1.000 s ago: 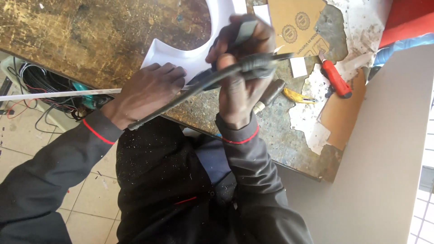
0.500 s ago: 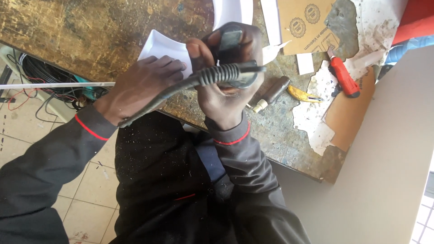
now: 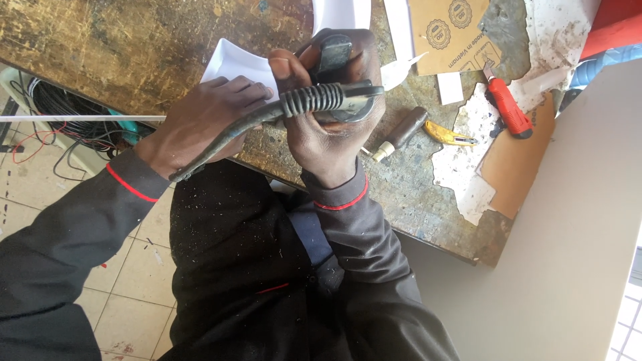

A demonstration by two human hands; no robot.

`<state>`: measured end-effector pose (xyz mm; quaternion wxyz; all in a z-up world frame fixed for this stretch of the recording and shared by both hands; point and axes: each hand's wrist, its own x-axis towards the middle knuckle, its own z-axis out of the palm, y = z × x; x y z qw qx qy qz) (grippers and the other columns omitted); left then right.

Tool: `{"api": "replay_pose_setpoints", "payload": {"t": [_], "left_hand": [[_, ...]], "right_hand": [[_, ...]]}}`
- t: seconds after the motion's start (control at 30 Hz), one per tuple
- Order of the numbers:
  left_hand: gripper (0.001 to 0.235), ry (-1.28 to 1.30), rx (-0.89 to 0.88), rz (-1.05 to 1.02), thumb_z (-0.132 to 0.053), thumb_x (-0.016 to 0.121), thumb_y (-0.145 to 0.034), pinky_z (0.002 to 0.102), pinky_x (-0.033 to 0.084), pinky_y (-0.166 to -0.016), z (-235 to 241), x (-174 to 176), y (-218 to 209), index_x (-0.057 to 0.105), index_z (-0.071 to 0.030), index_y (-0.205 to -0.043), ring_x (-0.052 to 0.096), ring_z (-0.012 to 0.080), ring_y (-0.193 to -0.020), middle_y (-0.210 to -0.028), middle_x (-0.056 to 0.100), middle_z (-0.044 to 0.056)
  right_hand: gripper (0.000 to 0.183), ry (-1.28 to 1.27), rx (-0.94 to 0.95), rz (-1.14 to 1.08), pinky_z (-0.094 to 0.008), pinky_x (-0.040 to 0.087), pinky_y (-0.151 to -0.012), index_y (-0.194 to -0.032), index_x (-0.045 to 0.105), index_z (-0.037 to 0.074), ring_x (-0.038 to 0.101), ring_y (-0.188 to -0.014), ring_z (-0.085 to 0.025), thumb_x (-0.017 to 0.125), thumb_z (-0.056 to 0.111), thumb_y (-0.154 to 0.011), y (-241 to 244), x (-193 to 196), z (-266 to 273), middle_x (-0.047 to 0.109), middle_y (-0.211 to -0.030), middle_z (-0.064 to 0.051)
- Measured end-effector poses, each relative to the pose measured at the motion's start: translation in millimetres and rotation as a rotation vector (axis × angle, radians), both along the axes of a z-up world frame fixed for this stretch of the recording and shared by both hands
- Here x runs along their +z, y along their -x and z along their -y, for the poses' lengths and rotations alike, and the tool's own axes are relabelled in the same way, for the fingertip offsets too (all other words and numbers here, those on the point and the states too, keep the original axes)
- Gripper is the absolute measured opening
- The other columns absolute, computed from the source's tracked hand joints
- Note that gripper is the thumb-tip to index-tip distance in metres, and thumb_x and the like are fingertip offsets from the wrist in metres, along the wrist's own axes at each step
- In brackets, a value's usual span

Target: Attaching a plastic side strip to a large 3D letter using a heat gun and adhesive to create a channel letter.

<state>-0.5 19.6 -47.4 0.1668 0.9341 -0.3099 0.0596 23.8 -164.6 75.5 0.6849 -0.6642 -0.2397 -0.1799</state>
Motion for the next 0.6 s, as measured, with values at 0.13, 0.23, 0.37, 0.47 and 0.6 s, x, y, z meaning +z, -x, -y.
{"api": "replay_pose_setpoints", "payload": {"t": [0.13, 0.23, 0.37, 0.47, 0.6], "left_hand": [[0.018, 0.051, 0.032, -0.107, -0.003, 0.068, -0.110, 0.046, 0.063, -0.078, 1.3, 1.4, 2.0, 0.063, -0.009, -0.126, 0.062, 0.0269, -0.084, -0.103, 0.062, 0.006], [0.019, 0.057, 0.065, -0.183, -0.009, 0.067, -0.115, 0.043, 0.062, -0.075, 2.0, -2.4, 3.0, 0.062, -0.011, -0.133, 0.057, 0.0233, -0.078, -0.100, 0.058, 0.005], [0.016, -0.047, 0.084, -0.165, -0.021, 0.054, -0.125, 0.039, 0.054, -0.067, 2.5, -11.2, 3.4, 0.066, -0.013, -0.131, 0.051, 0.0198, -0.074, -0.093, 0.053, 0.002], [0.011, -0.199, -0.042, 0.036, -0.017, 0.074, -0.109, 0.036, 0.064, -0.091, 1.2, -28.8, -6.1, 0.069, -0.015, -0.118, 0.065, 0.0184, -0.095, -0.114, 0.069, 0.002], [0.020, -0.225, -0.040, 0.100, -0.018, 0.075, -0.107, 0.037, 0.065, -0.090, -1.4, -28.8, -4.5, 0.068, -0.013, -0.126, 0.067, 0.0196, -0.098, -0.125, 0.071, 0.004]], "right_hand": [[0.020, 0.017, -0.046, 0.036, -0.030, 0.058, -0.072, -0.107, 0.056, 0.015, 0.062, -0.079, -0.013, 0.076, 0.016, -0.108, -0.7, -2.1, -1.1, 0.060, -0.097, 0.000], [0.023, 0.027, -0.034, 0.084, -0.029, 0.058, -0.069, -0.108, 0.055, 0.017, 0.061, -0.076, -0.013, 0.078, 0.022, -0.108, -6.6, -6.7, 0.5, 0.060, -0.097, 0.002], [0.021, -0.023, 0.283, 0.042, -0.032, 0.071, -0.080, -0.120, 0.063, 0.018, 0.075, -0.085, -0.019, 0.082, 0.024, -0.111, -27.7, -13.7, 13.8, 0.071, -0.106, 0.000], [0.033, -0.086, 0.296, -0.022, -0.032, 0.056, -0.063, -0.131, 0.065, 0.015, 0.065, -0.076, -0.017, 0.082, 0.036, -0.112, -38.4, -0.6, 30.8, 0.073, -0.109, -0.006], [0.023, -0.066, 0.252, 0.102, -0.033, 0.054, -0.056, -0.104, 0.061, 0.015, 0.064, -0.064, -0.019, 0.077, 0.030, -0.108, -49.0, 8.7, 35.5, 0.066, -0.083, -0.006]]}}
